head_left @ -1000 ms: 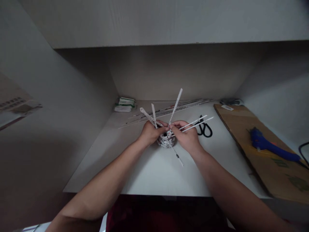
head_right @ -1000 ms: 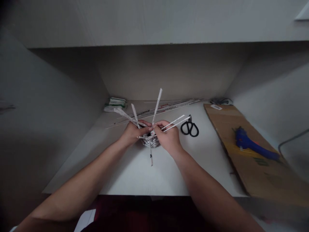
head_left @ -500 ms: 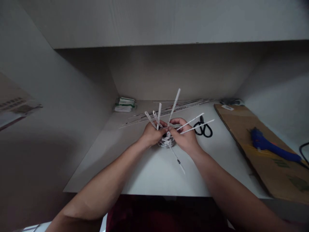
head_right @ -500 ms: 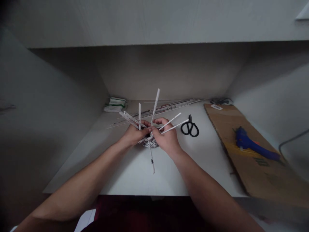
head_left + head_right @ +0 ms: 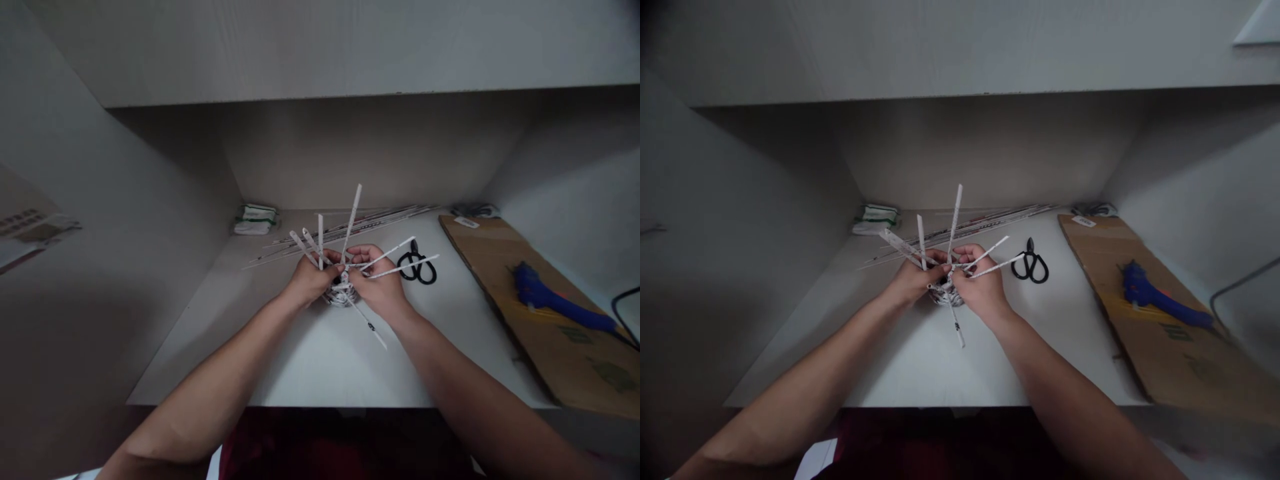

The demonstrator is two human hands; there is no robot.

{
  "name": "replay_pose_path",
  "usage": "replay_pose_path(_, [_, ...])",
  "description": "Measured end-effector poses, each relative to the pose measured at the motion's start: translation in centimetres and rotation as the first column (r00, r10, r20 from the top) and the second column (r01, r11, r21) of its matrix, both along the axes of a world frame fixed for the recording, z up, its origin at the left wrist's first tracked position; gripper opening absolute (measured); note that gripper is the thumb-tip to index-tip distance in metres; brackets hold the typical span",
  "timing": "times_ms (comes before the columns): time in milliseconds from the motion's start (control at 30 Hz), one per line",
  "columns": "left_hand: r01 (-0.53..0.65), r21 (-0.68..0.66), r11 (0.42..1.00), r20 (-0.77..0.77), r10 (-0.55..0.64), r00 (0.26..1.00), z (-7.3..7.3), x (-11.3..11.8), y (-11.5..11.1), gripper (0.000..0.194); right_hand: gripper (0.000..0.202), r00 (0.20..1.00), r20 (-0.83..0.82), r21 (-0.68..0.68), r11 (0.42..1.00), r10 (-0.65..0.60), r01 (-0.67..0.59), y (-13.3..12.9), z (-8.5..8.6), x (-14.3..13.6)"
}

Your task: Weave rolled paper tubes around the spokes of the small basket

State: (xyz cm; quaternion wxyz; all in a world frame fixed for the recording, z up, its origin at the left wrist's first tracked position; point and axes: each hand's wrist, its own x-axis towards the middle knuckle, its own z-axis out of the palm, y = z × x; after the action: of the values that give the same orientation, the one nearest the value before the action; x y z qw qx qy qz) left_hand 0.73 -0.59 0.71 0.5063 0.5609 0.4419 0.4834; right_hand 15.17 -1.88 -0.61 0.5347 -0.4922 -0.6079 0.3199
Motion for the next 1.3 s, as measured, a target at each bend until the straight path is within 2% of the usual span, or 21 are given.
replay_pose_path(200, [0.008,0.015,1.000,0.035,-0.008,0.999,0.1,0.1,-0.1,0.015,0.035,0.999,-0.044,0.014,1.000,0.003,-0.002,0.1,-0.1,-0.2])
replay_pose_path(367, [0.028,0.015,0.999,0.071,-0.029,0.997,0.1,0.4,-0.2,0.020,0.036,1.000,0.010,-0.034,0.999,-0.021,0.021,-0.1,0.2,-0.1])
replay_pose_path(567, [-0.052,0.062,0.997,0.072,0.047,0.996,-0.9,0.4,0.3,0.022,0.038,1.000,0.027,-0.024,1.000,-0.001,0.001,-0.5,0.4,-0.1])
replay_pose_path(767, [0.030,0.075,0.997,-0.025,-0.029,0.999,-0.8,-0.2,0.5,0.019,0.033,0.999,0.025,0.025,0.999,0.028,-0.029,-0.5,0.5,0.0])
replay_pose_path(933, [-0.131,-0.014,0.991,0.035,0.131,0.991,-1.3,-0.5,1.3,0.019,0.051,0.999,0.005,0.094,0.995,0.032,-0.033,-0.8,1.3,0.3])
replay_pose_path(1067, [-0.216,-0.027,0.976,0.157,0.218,0.963,-1.5,-0.6,1.8,0.020,0.060,0.990,0.008,0.213,0.967,-0.143,0.138,-0.8,1.6,0.5])
replay_pose_path(1133, [-0.241,-0.011,0.970,0.167,0.239,0.956,-1.4,-0.4,1.6,0.020,0.048,0.987,0.024,0.155,0.976,-0.157,0.151,-0.6,1.4,0.4])
replay_pose_path(1233, [-0.266,0.033,0.963,0.120,0.260,0.958,-1.1,0.3,0.9,0.019,0.035,0.998,-0.032,-0.010,0.999,-0.045,0.045,-0.1,0.8,0.2])
replay_pose_path(1300, [-0.255,0.083,0.963,0.068,0.250,0.966,-1.1,0.9,0.3,0.016,0.032,0.994,-0.105,-0.061,0.998,0.004,-0.010,0.3,0.4,0.1])
